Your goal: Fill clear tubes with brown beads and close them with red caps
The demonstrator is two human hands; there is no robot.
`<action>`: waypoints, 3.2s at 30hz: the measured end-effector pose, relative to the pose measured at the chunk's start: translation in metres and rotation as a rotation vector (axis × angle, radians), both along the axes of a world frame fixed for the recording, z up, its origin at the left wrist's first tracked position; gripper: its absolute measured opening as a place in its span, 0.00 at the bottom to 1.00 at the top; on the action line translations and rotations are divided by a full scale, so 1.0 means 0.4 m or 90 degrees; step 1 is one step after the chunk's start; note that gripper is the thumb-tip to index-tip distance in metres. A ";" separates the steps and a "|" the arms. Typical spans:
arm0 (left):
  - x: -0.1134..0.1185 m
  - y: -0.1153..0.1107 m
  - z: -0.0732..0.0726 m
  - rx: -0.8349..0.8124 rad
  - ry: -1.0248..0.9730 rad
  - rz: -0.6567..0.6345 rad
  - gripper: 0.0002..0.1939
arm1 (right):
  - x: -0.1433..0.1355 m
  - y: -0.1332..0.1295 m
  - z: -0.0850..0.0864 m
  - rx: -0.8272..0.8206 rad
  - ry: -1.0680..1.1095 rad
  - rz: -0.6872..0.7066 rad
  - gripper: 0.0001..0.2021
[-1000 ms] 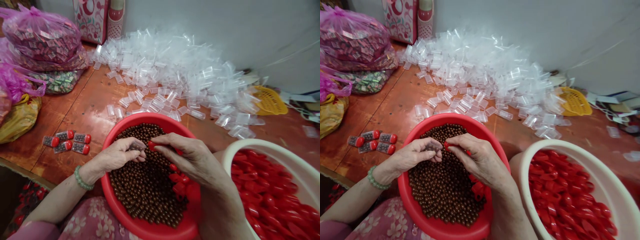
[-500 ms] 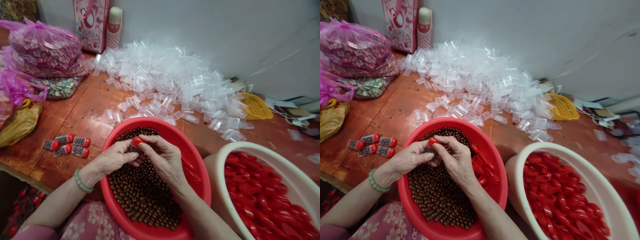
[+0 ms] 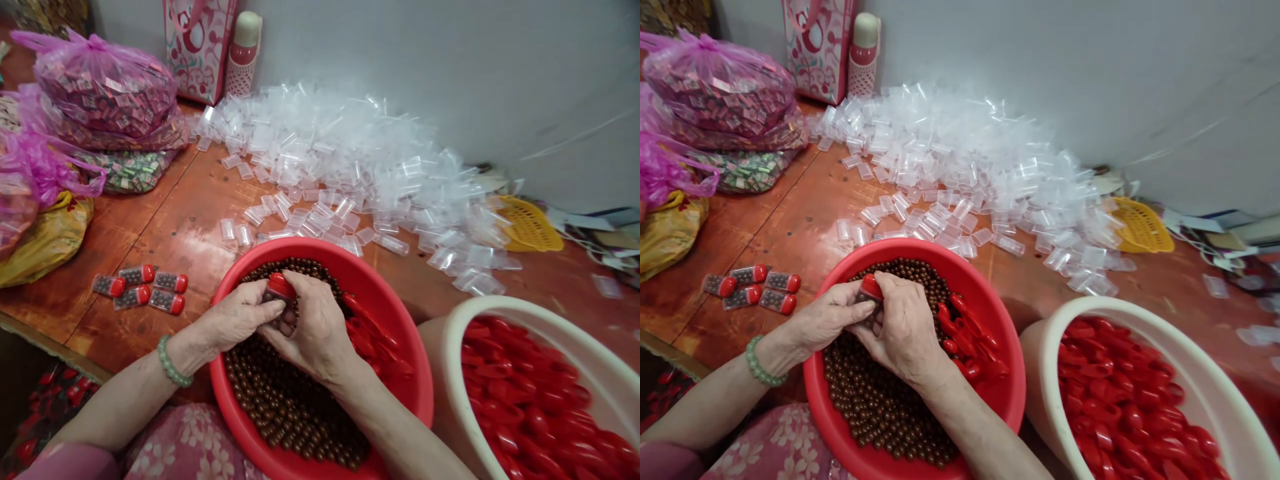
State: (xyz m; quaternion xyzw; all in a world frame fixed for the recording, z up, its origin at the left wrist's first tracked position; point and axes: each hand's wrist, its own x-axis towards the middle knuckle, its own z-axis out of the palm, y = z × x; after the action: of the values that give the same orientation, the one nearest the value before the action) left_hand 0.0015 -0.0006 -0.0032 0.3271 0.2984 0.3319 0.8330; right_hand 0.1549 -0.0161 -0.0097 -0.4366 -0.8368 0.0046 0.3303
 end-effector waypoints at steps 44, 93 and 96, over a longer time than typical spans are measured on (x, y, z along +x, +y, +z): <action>-0.261 0.203 -0.032 0.853 0.985 -0.006 0.25 | 0.160 0.040 0.029 -0.191 0.057 -0.156 0.07; 0.084 0.182 0.000 0.496 0.475 -0.240 0.11 | 0.033 -0.083 0.084 -0.663 -0.165 0.145 0.24; 0.084 0.182 0.011 0.364 0.385 -0.263 0.11 | 0.083 -0.066 0.111 -0.670 -0.108 0.139 0.14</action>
State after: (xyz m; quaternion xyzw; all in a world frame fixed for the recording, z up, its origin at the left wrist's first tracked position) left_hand 0.0349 0.0722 0.0010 0.6782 0.3530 0.1180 0.6336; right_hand 0.1881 -0.0424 0.0347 -0.4524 -0.7857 0.4218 -0.0038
